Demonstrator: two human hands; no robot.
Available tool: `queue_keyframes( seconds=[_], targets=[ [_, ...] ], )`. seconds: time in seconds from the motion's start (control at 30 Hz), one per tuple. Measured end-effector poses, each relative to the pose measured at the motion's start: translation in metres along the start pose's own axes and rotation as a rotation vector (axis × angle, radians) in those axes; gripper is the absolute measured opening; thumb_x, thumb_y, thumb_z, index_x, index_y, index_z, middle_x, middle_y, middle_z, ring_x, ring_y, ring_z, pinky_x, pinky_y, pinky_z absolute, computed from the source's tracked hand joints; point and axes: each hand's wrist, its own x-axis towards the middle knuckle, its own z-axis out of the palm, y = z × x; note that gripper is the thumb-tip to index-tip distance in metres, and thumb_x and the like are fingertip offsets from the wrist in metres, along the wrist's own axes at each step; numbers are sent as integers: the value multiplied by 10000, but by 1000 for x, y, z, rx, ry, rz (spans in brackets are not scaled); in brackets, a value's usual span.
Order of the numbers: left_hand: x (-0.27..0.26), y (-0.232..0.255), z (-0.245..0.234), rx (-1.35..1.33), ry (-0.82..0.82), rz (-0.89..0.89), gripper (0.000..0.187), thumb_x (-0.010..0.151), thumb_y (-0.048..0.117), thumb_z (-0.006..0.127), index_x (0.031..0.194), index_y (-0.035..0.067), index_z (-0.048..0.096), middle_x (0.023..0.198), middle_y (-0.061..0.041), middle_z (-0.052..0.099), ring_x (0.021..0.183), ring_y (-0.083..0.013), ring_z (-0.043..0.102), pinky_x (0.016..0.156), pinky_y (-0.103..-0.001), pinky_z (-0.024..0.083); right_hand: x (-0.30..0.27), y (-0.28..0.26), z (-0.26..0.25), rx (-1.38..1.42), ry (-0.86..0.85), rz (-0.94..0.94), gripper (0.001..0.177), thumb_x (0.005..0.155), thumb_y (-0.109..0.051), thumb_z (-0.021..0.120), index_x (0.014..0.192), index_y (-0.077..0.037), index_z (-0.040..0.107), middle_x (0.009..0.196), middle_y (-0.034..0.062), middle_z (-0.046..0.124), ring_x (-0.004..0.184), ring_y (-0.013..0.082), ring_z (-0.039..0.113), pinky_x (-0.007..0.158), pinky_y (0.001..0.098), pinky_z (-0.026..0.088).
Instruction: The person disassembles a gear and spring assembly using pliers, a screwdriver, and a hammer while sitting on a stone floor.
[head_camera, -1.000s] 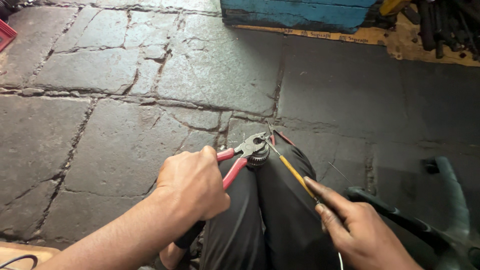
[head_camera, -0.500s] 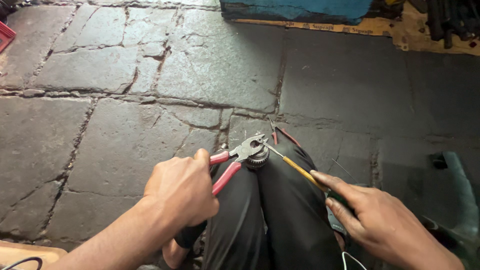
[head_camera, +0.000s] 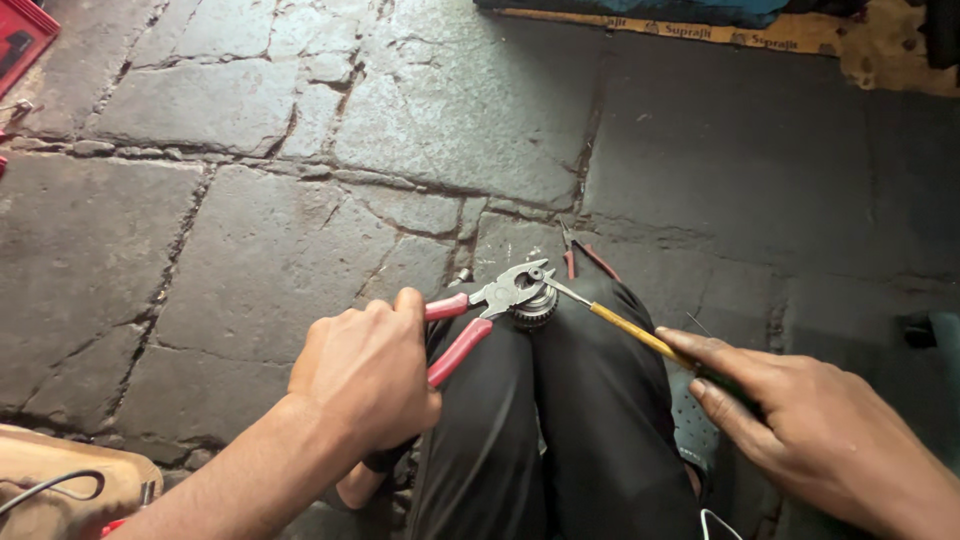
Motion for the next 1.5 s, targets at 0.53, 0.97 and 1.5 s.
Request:
queue_keyframes(
  seconds=[0.53, 0.97, 1.5],
  targets=[
    [20, -27, 67, -80, 12, -63, 351, 780, 265, 705, 1040, 70, 574, 894, -195, 736, 883, -395, 727, 800, -506, 581, 73, 47, 22, 317, 46, 5, 428, 1000, -368, 676, 1424, -305, 651, 578, 127, 549, 519, 170, 475, 574, 360, 444],
    [39, -141, 112, -268, 136, -640, 500, 755, 365, 730, 1154, 79, 636, 1043, -278, 749, 1059, -476, 702, 934, -551, 560, 261, 155, 211, 565, 134, 166, 448, 908, -394, 693, 1301, -180, 665, 808, 66, 679, 712, 211, 623, 660, 381, 546],
    [168, -208, 443, 399, 1307, 353, 227, 988, 46, 675, 1160, -99, 705, 1127, -194, 696, 1018, -276, 678, 896, -346, 569, 429, 16, 197, 232, 399, -99, 525, 846, -564, 684, 1100, -104, 693, 1082, 159, 719, 1037, 366, 687, 868, 489, 564]
  ],
)
